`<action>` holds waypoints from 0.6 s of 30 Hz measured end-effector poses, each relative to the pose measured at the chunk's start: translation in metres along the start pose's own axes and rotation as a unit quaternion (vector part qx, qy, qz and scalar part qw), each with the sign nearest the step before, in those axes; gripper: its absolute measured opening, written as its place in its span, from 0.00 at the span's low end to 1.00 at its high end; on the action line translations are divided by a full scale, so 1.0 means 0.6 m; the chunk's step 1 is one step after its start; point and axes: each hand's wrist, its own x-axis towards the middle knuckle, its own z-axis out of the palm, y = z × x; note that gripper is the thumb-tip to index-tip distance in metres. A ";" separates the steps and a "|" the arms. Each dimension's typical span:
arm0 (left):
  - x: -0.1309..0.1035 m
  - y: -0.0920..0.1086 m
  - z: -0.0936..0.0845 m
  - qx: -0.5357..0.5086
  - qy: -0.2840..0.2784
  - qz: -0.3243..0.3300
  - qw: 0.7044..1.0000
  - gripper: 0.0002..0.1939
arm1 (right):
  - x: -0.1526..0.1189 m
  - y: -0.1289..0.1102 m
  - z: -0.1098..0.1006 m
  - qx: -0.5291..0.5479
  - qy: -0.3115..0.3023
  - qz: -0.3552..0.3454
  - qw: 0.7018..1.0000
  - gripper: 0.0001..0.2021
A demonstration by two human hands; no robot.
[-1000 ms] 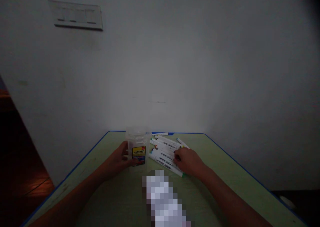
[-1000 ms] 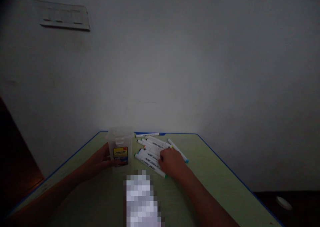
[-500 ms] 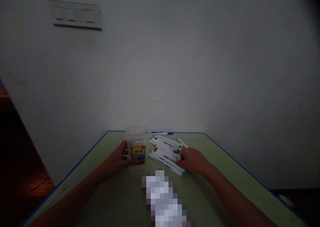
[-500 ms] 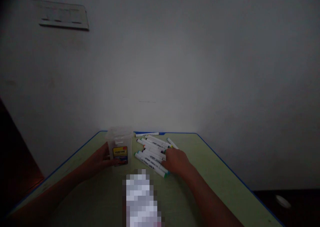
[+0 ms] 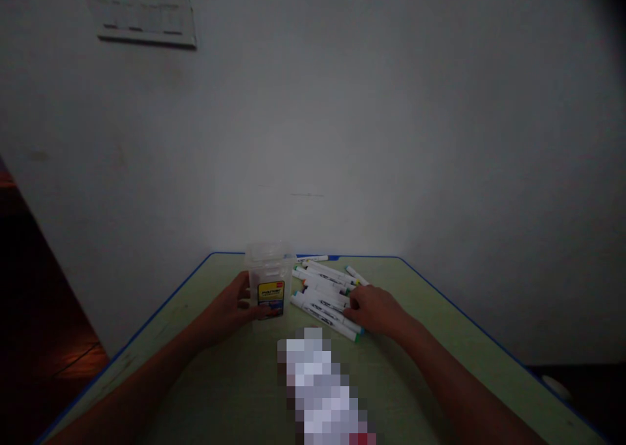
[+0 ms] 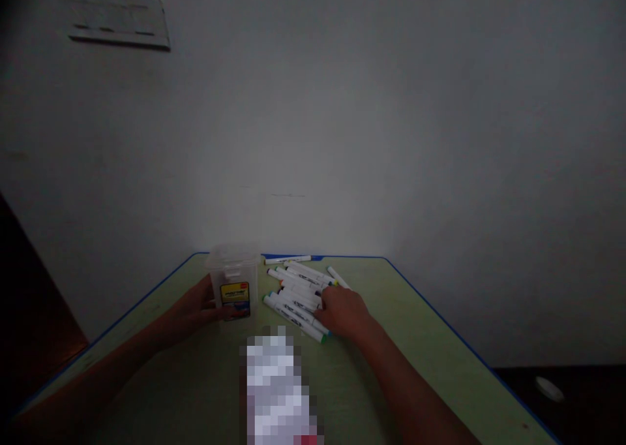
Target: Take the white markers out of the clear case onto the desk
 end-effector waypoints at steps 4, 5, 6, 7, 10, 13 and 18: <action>-0.001 0.002 0.000 -0.005 0.003 -0.005 1.000 0.40 | 0.000 0.000 0.000 0.000 0.001 -0.001 1.000 0.11; -0.001 0.003 0.001 -0.008 0.002 -0.004 1.000 0.40 | 0.000 -0.001 0.000 0.001 0.001 -0.002 1.000 0.11; -0.001 0.003 0.001 -0.011 0.000 -0.003 1.000 0.41 | 0.000 -0.001 0.000 0.001 0.002 -0.003 1.000 0.11; -0.001 0.004 0.001 -0.015 -0.002 -0.002 1.000 0.41 | 0.000 -0.001 0.000 0.002 0.003 -0.004 1.000 0.11; -0.001 0.003 0.001 -0.011 -0.002 -0.003 1.000 0.40 | -0.001 0.000 0.000 0.005 0.005 -0.007 1.000 0.11; 0.000 0.001 0.000 -0.001 0.001 0.000 1.000 0.39 | -0.001 0.001 0.001 0.007 0.005 -0.008 1.000 0.11; 0.000 0.001 0.000 -0.001 0.000 0.005 1.000 0.38 | 0.001 0.003 0.004 0.005 0.004 -0.007 1.000 0.11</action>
